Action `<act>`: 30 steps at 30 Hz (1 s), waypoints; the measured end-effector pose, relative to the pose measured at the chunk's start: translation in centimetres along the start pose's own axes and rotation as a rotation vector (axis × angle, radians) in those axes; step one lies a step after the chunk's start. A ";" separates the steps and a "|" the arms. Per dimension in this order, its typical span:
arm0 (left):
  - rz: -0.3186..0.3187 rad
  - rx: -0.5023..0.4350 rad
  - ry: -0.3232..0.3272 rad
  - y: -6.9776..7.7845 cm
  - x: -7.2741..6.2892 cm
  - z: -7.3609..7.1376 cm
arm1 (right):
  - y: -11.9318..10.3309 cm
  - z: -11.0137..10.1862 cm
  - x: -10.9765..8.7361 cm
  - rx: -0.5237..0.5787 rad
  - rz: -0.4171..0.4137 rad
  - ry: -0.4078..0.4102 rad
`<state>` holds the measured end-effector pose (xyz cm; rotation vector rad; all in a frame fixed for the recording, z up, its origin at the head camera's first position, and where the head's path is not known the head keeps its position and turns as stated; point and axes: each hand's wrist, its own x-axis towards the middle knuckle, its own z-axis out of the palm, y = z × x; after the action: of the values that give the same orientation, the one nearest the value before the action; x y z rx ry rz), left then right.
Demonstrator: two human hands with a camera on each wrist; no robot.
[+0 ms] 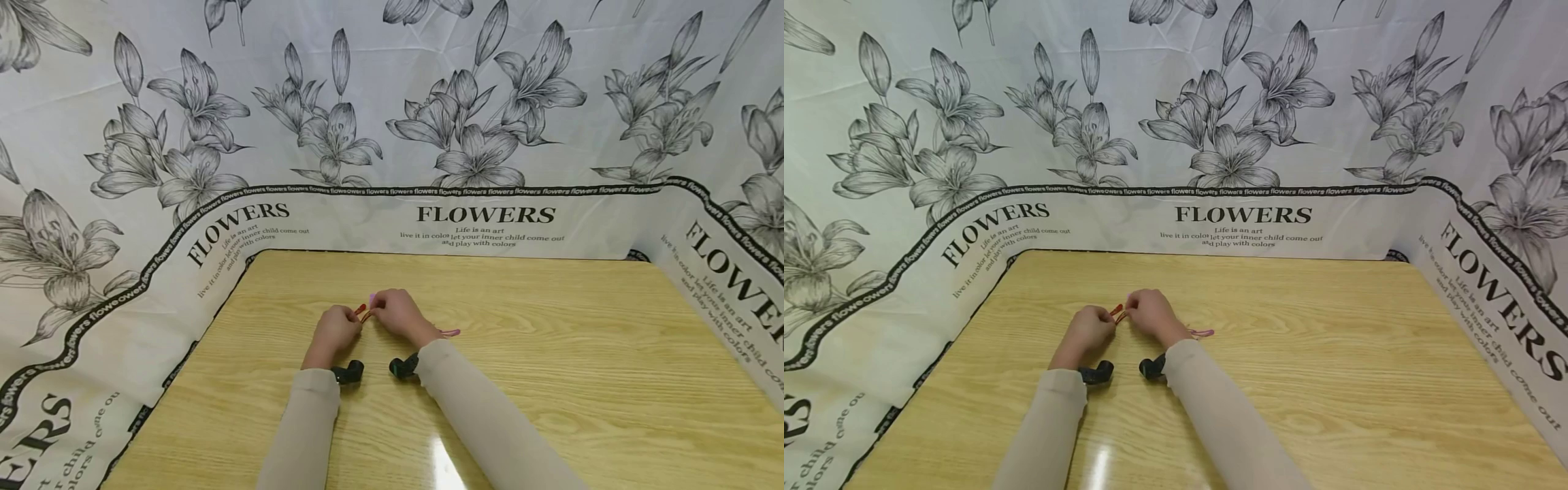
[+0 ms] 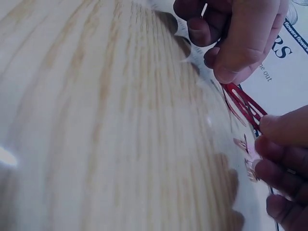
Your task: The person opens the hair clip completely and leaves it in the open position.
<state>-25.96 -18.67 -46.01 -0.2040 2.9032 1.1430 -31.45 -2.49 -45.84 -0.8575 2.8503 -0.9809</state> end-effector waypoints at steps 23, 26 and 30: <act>0.087 -0.230 -0.028 0.5 0.3 0.1 | 1.0 -1.3 -1.2 0.206 0.019 0.103; 0.086 -0.244 -0.035 0.5 0.3 0.1 | 1.2 -1.4 -1.4 0.224 0.033 0.110; 0.088 -0.265 -0.035 0.5 0.4 0.2 | 1.2 -1.5 -1.7 0.242 0.047 0.116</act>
<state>-26.41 -18.23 -45.87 -0.0577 2.7472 1.5282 -30.85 0.03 -45.62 -0.7302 2.7480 -1.3747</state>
